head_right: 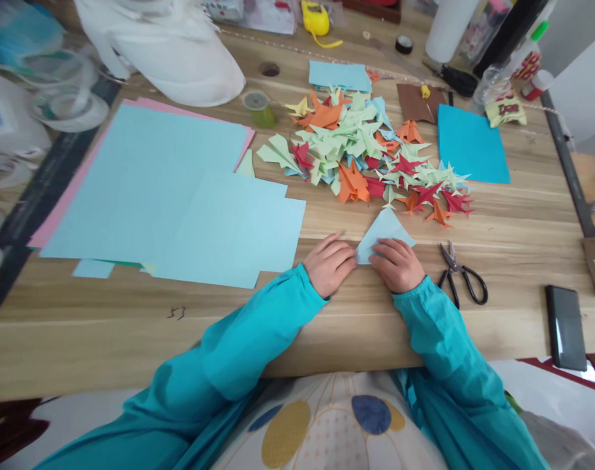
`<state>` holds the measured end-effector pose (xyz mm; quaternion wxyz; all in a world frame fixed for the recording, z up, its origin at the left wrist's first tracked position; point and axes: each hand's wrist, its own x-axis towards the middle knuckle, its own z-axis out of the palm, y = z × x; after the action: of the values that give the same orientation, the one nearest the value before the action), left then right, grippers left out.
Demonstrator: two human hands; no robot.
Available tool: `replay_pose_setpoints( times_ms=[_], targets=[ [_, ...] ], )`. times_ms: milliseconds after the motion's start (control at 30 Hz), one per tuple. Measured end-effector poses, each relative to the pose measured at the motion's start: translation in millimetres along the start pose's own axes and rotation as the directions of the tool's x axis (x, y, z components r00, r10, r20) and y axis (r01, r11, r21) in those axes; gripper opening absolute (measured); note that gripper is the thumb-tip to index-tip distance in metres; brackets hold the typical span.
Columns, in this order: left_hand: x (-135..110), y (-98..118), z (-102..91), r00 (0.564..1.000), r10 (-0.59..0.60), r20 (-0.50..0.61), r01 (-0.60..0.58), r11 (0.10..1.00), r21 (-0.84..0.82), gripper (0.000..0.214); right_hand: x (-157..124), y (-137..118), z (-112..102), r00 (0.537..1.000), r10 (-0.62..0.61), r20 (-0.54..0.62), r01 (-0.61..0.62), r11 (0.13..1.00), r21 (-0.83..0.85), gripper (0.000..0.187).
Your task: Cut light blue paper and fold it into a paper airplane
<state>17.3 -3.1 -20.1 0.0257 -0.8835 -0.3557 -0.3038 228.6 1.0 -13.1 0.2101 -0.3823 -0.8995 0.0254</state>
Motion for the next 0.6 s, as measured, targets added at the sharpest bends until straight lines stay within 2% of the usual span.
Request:
replay_pose_setpoints(
  times_ms=[167, 367, 600],
  targets=[
    [-4.1, 0.4, 0.2, 0.998, -0.056, -0.023, 0.054, 0.996, -0.073, 0.022, 1.0, 2.2, -0.7, 0.993, 0.114, -0.035, -0.114, 0.993, 0.024, 0.021],
    [-4.9, -1.6, -7.0, 0.998, -0.026, 0.065, 0.034, 0.992, -0.121, 0.018, 7.8, 3.0, -4.0, 0.960, 0.278, 0.042, -0.281, 0.956, 0.086, 0.025],
    [-3.1, -2.3, -13.0, 0.995, -0.029, 0.095, 0.044, 0.987, -0.156, 0.019, 23.1, -5.7, -1.5, 0.892, 0.450, -0.030, -0.442, 0.886, 0.139, 0.028]
  ],
)
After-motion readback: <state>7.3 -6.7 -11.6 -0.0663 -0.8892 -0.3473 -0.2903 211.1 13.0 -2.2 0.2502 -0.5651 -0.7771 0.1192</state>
